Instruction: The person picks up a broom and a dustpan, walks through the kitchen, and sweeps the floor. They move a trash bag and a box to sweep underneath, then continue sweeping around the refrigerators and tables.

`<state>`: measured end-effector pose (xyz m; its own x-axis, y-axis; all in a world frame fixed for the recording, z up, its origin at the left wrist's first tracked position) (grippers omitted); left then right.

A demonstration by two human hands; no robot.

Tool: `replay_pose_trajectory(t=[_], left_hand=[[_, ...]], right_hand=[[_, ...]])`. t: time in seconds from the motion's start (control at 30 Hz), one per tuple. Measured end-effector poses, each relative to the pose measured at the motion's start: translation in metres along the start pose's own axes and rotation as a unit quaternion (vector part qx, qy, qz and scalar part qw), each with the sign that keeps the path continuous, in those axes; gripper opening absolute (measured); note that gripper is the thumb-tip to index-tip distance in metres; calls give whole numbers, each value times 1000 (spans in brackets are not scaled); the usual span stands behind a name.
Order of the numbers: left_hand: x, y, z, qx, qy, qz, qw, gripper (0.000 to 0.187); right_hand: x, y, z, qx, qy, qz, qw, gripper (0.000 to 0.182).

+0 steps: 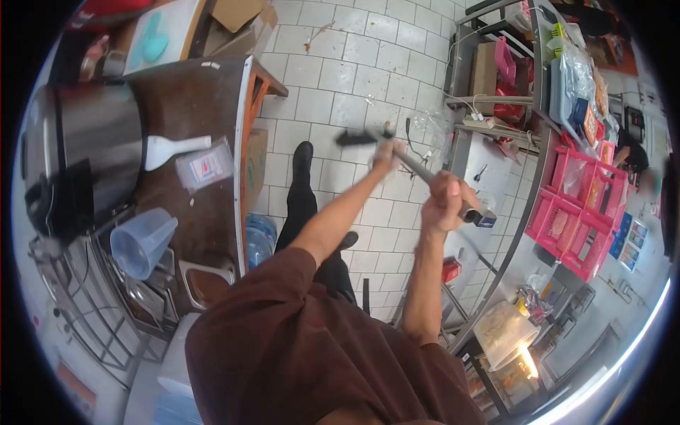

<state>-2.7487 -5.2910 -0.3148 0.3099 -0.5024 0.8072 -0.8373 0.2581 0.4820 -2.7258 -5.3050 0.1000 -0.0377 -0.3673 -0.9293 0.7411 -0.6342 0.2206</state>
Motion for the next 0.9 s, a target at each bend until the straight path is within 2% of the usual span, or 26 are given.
replay_pose_trajectory(t=[0.03, 0.07, 0.1, 0.13, 0.17, 0.23, 0.27, 0.3, 0.33, 0.37, 0.43, 0.5, 0.57, 0.63, 0.7, 0.77, 0.8, 0.87, 0.9], left_hand=[[26, 4, 40, 25, -45, -197, 979, 13], [63, -1, 70, 3, -16, -132, 991, 15], [107, -3, 87, -20, 69, 117, 991, 17], [158, 1, 98, -19, 147, 356, 923, 21], [191, 10, 109, -27, 168, 402, 900, 25], [162, 8, 140, -104, 103, 132, 980, 29], [211, 24, 119, -110, 151, 278, 942, 29], [246, 37, 94, -114, 197, 418, 880, 30], [254, 50, 72, -144, 156, 375, 903, 30], [248, 60, 50, -154, 159, 378, 899, 30], [226, 80, 3, -227, 224, 404, 858, 33], [251, 111, -77, -312, 155, 433, 831, 37], [239, 132, -156, -366, 143, 488, 780, 41], [195, 140, -234, -430, 135, 481, 752, 41], [180, 143, -308, -525, 44, 472, 707, 38], [148, 137, -359, -597, 28, 426, 679, 35], [127, 130, -374, -619, 22, 431, 656, 35], [75, 111, -396, -755, 6, 429, 497, 30], [39, 94, -401, -769, 3, 426, 476, 30]], right_hand=[[8, 17, 12, -21, -56, 6, 998, 37], [15, 36, 22, 9, -99, -26, 995, 43], [21, 47, 26, 25, -102, -30, 994, 43], [23, 53, 27, 27, -104, -22, 994, 43], [23, 56, 29, 32, -110, -13, 993, 43], [6, 43, 19, 49, -115, -40, 991, 41], [-8, 36, 11, 59, -119, -57, 989, 40], [-28, 27, 0, 80, -103, -82, 988, 39], [-52, 15, -10, 67, -104, -67, 990, 38], [-81, 11, -17, 58, -132, -82, 986, 35], [-136, -12, -48, 68, -126, -70, 987, 46], [-192, -25, -77, 107, -140, -56, 983, 53], [-243, -40, -116, 149, -158, -65, 974, 63], [-280, -55, -166, 210, -168, -77, 960, 63], [-303, -61, -216, 272, -175, -88, 942, 62], [-311, -54, -253, 292, -102, -224, 924, 57], [-312, -45, -262, 317, -66, -183, 928, 46], [-298, -33, -263, 371, 19, -270, 888, 24], [-282, -32, -260, 394, 68, -280, 873, 22]])
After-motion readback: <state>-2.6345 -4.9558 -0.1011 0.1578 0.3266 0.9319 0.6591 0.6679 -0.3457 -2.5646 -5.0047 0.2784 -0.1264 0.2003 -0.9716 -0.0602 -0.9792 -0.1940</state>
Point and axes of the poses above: each hand's wrist, its own z-axis towards the middle knuckle, its own y-axis out of the palm, x = y × z, the point moved 1 cm from there along z, towards the middle knuckle, and after that the axes turned 7 degrees about z, right-handed, at the moved point
